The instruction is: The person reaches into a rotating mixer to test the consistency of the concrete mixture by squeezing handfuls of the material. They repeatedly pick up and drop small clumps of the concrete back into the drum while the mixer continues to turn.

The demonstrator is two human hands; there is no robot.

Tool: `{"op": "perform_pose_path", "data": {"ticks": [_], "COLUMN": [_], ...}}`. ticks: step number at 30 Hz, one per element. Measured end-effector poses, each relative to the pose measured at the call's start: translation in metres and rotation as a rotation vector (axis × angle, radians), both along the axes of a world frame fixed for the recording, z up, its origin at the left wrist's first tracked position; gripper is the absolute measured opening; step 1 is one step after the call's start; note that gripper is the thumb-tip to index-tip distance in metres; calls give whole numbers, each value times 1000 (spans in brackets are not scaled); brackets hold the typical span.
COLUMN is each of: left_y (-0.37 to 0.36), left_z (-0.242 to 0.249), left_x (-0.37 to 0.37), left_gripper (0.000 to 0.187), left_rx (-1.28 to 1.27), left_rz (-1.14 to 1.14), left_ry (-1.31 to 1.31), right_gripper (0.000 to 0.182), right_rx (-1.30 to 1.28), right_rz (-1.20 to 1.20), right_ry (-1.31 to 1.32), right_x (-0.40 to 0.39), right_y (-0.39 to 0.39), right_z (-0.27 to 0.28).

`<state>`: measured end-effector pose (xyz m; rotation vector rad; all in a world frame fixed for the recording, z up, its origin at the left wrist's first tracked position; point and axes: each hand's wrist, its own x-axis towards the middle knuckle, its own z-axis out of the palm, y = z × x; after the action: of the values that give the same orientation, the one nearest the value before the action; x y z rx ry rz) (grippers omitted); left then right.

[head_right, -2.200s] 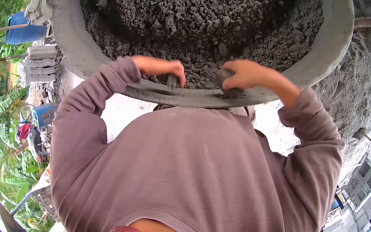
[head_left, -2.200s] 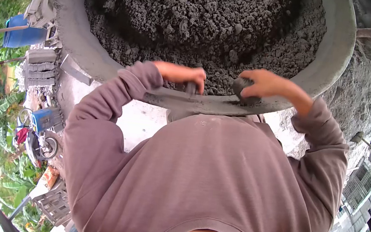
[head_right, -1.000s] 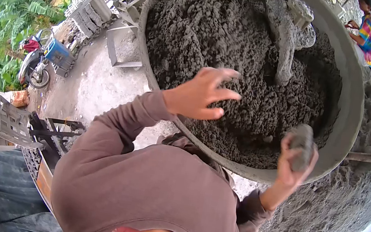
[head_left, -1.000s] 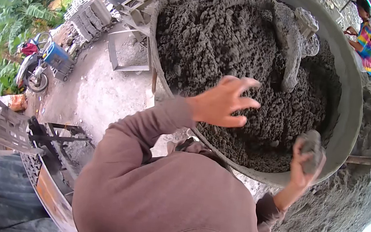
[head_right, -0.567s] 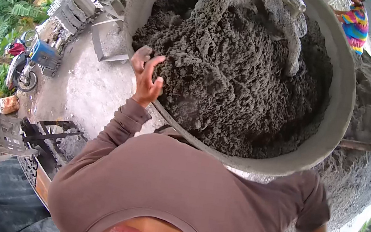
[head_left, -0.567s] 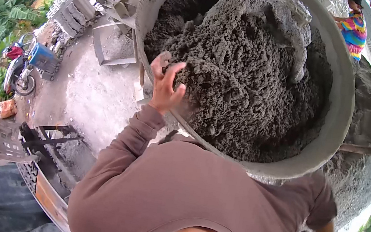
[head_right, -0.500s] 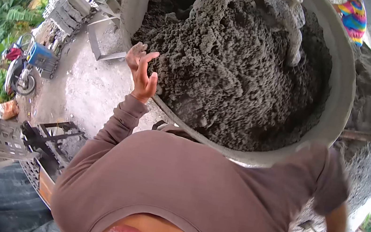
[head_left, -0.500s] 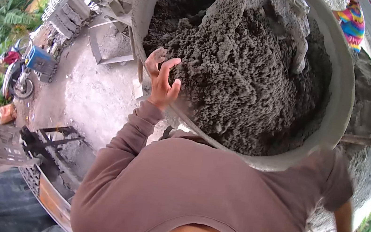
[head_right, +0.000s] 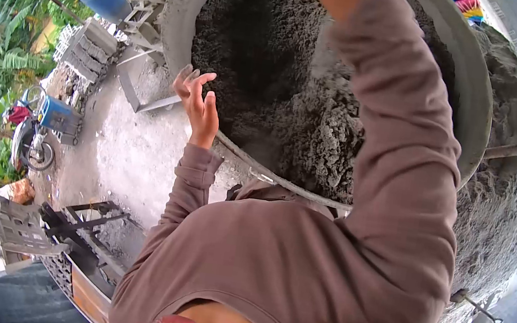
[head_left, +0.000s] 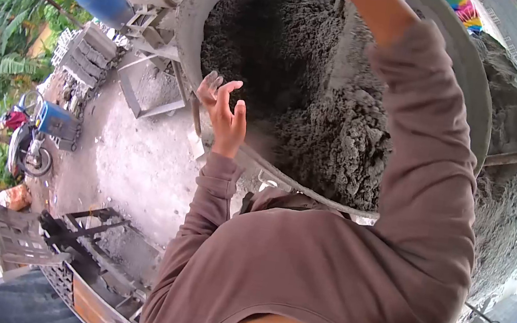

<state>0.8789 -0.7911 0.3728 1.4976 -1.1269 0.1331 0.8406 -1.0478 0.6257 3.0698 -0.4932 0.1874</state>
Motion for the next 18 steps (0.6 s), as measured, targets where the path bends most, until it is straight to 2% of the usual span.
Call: {"op": "perform_pose_path", "data": {"ticks": [2,3,4,5,6,8,10,14,17,18], "left_y": [-2,1,-1,0,-1,-1,-1,-1,-1,-3], "left_z": [1,0,-3,-6,-8,-12,-12,-2,5,1], "left_x": [6,5,5,9,9,9,9,7,6,3], "left_gripper": [44,47,52,51,51,50,45,33,34,35], "left_rx": [45,81,72,101,83,89,87,163,215,178], "left_rz": [7,-16,-18,14,14,-3,-37,-114,-155,-164], "left_ry": [-55,-119,-67,-175,-130,-76,7,-41,-149,-37], "right_gripper": [49,48,47,47,48,51,58,50,55,56], "right_rx": [159,169,170,179,186,354,476,490,603,670], "right_rz": [4,-61,-132,-157,-178,-228,-378,-362,-506,-563], "right_ry": [293,390,486,531,577,317,270,238,300,328], "right_x": [-38,-55,-74,-96,-120,-181,-228,-319,-357,-364], "right_y": [8,10,9,8,8,-4,16,29,57,62], "right_z": [-8,-17,-23,-24,-27,-53,-55,-124,-147,-153]}}
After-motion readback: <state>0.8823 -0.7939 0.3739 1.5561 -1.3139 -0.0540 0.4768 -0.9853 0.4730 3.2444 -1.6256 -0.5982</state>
